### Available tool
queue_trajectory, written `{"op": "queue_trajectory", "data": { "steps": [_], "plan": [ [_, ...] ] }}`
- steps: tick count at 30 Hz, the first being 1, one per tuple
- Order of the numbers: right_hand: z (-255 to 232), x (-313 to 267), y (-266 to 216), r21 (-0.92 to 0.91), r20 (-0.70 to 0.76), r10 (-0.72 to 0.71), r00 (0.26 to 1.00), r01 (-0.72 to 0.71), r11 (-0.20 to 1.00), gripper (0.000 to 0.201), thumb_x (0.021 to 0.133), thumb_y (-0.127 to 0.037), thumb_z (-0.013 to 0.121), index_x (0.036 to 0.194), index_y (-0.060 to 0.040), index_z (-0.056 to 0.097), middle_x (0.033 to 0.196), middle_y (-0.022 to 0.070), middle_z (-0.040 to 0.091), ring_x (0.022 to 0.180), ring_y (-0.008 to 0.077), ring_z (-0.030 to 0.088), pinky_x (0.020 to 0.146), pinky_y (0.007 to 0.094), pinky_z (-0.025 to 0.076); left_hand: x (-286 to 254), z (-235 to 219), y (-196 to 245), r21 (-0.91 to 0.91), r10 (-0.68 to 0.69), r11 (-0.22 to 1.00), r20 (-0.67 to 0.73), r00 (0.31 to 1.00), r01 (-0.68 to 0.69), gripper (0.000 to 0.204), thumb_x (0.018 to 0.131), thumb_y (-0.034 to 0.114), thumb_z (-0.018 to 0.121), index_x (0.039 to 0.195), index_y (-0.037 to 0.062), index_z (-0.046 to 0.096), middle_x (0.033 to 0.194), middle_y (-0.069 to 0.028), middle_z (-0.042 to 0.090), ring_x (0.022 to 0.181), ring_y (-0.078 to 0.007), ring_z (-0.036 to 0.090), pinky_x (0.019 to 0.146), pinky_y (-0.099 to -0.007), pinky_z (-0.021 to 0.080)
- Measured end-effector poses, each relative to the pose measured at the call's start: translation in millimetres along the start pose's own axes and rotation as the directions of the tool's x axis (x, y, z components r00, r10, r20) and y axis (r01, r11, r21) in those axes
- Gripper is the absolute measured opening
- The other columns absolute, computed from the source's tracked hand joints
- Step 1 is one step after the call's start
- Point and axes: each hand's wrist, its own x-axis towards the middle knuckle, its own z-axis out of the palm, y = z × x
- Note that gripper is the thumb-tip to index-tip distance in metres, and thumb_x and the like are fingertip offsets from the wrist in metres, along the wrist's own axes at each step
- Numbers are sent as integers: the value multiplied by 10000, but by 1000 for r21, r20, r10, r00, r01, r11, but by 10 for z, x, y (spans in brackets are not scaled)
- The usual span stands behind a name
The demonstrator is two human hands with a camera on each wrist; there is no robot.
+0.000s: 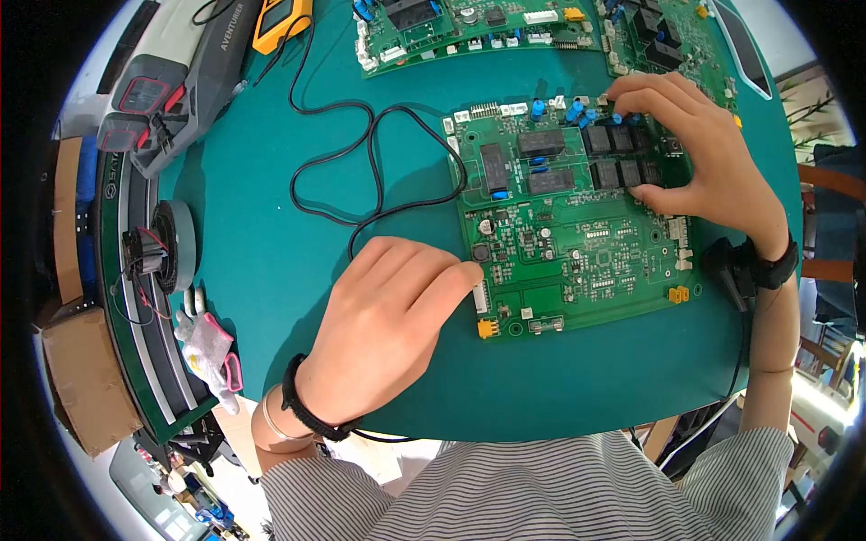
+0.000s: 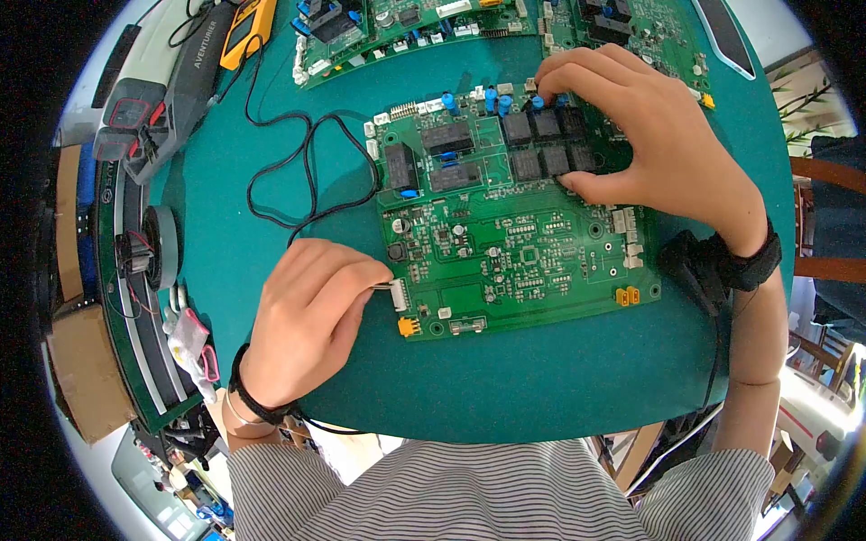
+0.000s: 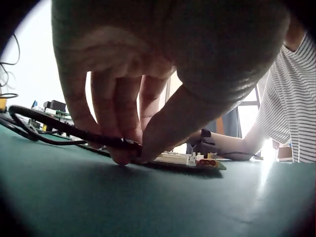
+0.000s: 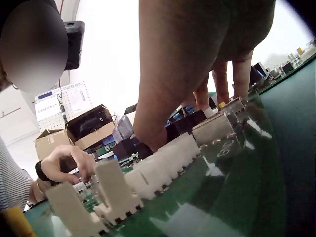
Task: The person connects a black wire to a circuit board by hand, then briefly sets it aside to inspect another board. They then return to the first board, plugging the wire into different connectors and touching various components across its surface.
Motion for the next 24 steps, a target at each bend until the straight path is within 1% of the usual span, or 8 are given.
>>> {"op": "queue_trajectory", "data": {
  "steps": [4,6,10,12,19,24],
  "plan": [
    [-6,1,1,-4,7,4,1000,-4,1000,540,691,-204,810,1178,-92,604,1291,47,640,1156,295,597,984,415,512,12,-19,-35,-29,8,1000,19,1000,-8,326,746,-98,736,1035,32,660,982,-119,685,896,-342,646,794,-432,514],
    [-6,-4,-4,-10,6,9,1000,-9,1000,540,694,-206,810,1179,-92,604,1294,48,640,1158,295,596,985,416,511,11,-18,-43,-69,-15,997,19,1000,16,342,741,-99,742,1044,31,653,978,-123,677,901,-341,644,796,-437,516],
    [3,-6,2,-8,-5,6,1000,-6,1000,536,701,-211,808,1183,-92,604,1304,51,639,1160,296,597,986,417,510,18,-17,-36,-58,0,998,41,999,2,343,742,-99,747,1044,28,646,967,-122,669,901,-338,644,793,-434,518],
    [1,-6,3,-11,-2,5,1000,-5,1000,535,701,-210,807,1182,-94,604,1305,49,639,1157,295,597,980,418,512,7,17,-47,-57,54,997,38,998,-52,327,747,-88,756,1031,26,643,965,-123,667,903,-340,646,791,-432,521],
    [19,-3,11,-7,-17,0,1000,0,1000,522,692,-195,799,1169,-104,607,1289,31,643,1126,283,598,943,405,524,9,7,-54,-57,66,996,33,997,-64,306,752,-71,769,1017,22,646,965,-122,667,904,-340,649,793,-429,522],
    [9,4,3,-5,-9,0,1000,0,1000,525,686,-195,803,1165,-101,609,1272,30,645,1113,280,599,941,401,522,9,8,-49,-57,66,996,39,997,-64,317,744,-76,762,1023,19,644,965,-126,659,915,-337,647,809,-434,520]
  ]
}}
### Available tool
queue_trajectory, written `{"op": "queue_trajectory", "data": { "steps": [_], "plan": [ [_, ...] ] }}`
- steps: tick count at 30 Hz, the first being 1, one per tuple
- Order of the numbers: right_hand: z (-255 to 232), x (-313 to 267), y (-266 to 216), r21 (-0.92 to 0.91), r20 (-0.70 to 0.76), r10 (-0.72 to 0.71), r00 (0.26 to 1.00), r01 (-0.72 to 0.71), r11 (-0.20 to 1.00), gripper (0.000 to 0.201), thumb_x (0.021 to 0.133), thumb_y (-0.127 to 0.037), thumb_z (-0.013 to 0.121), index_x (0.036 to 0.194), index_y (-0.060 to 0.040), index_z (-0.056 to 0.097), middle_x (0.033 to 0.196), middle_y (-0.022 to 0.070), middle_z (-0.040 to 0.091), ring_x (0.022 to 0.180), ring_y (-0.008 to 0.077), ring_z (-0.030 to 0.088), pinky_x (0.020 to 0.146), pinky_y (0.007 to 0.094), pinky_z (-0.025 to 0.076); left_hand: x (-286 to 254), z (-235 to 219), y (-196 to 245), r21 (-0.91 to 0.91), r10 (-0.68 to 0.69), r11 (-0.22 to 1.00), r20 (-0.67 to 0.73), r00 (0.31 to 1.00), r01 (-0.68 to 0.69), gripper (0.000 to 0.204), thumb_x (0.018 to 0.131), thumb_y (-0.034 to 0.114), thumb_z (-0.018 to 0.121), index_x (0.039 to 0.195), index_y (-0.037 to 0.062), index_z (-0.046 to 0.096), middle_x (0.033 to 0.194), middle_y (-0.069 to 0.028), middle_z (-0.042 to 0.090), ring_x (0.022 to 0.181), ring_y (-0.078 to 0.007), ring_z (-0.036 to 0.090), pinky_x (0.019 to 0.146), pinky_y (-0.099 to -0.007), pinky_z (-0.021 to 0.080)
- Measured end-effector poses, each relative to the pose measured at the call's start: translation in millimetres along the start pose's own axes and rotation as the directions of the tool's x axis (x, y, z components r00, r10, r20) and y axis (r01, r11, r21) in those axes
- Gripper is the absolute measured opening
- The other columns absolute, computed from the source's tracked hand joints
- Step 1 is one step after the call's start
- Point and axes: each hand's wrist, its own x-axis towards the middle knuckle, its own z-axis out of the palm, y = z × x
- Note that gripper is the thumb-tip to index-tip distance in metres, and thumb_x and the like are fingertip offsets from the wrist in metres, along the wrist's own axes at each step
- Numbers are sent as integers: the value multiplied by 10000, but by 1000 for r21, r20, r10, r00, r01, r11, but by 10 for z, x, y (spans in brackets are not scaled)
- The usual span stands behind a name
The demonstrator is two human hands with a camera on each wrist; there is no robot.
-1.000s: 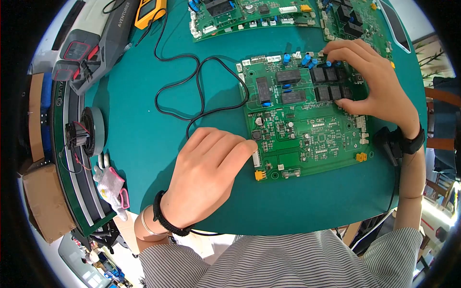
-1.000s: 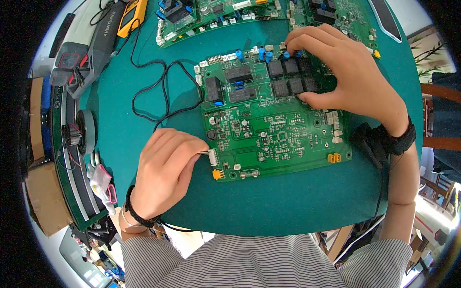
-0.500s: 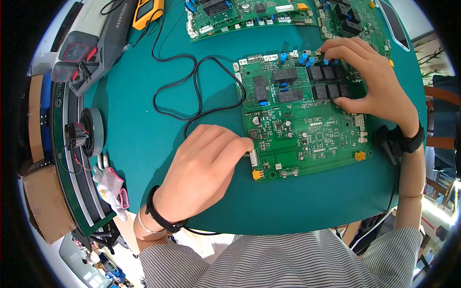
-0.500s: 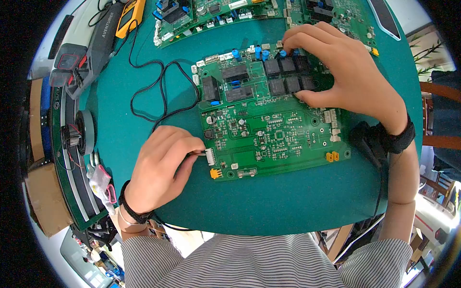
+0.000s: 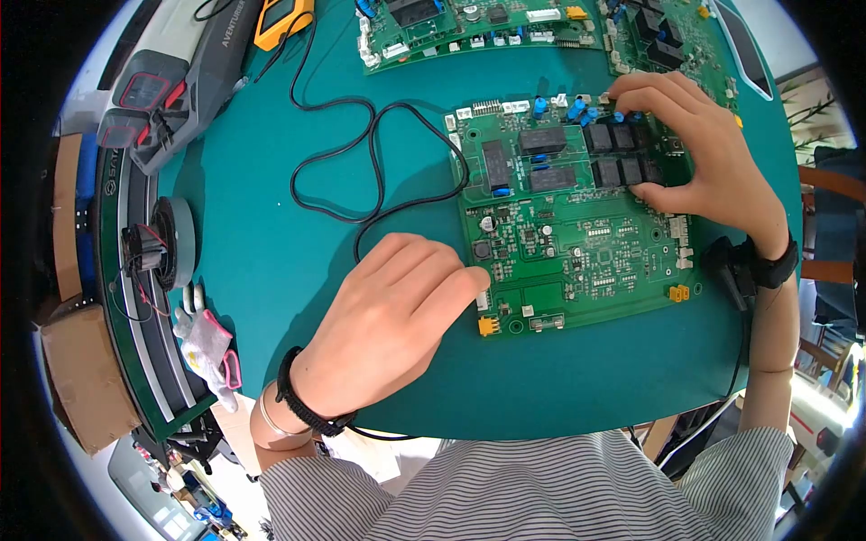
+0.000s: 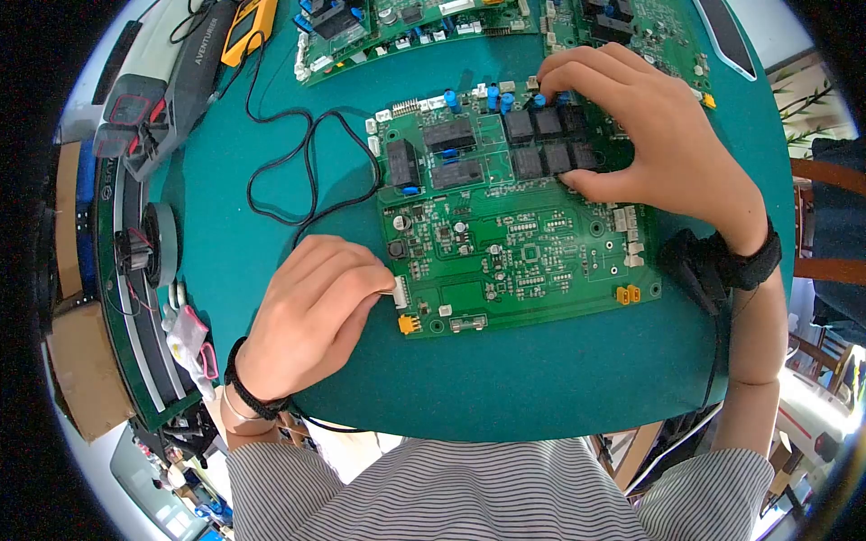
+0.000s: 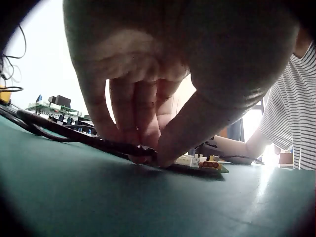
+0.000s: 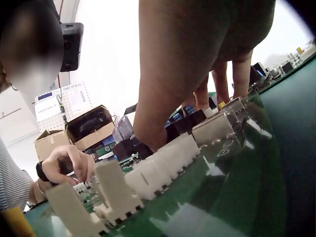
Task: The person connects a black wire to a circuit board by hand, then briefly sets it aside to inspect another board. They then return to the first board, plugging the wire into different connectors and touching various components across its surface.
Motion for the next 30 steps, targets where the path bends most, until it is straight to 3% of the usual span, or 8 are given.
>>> {"op": "queue_trajectory", "data": {
  "steps": [13,21,30],
  "plan": [
    [2,-6,1,-9,3,2,1000,-2,1000,530,693,-203,801,1176,-99,607,1288,34,643,1130,287,599,959,412,523,1,-9,6,-12,-27,1000,46,999,27,332,696,-112,721,963,39,594,956,-118,627,979,-330,635,839,-428,506],
    [10,-6,15,-8,-6,-8,1000,8,1000,530,695,-209,797,1177,-100,605,1287,38,643,1143,292,594,965,416,517,-4,15,3,-93,73,993,36,997,-69,314,692,-107,734,938,21,587,911,-113,606,920,-327,647,846,-441,525],
    [15,-7,23,-10,-1,-11,1000,11,1000,535,692,-213,800,1178,-102,605,1284,29,642,1125,285,592,960,410,517,-1,14,5,-81,64,995,27,998,-61,302,686,-109,733,920,19,590,892,-112,610,906,-323,650,852,-443,533]
  ]
}}
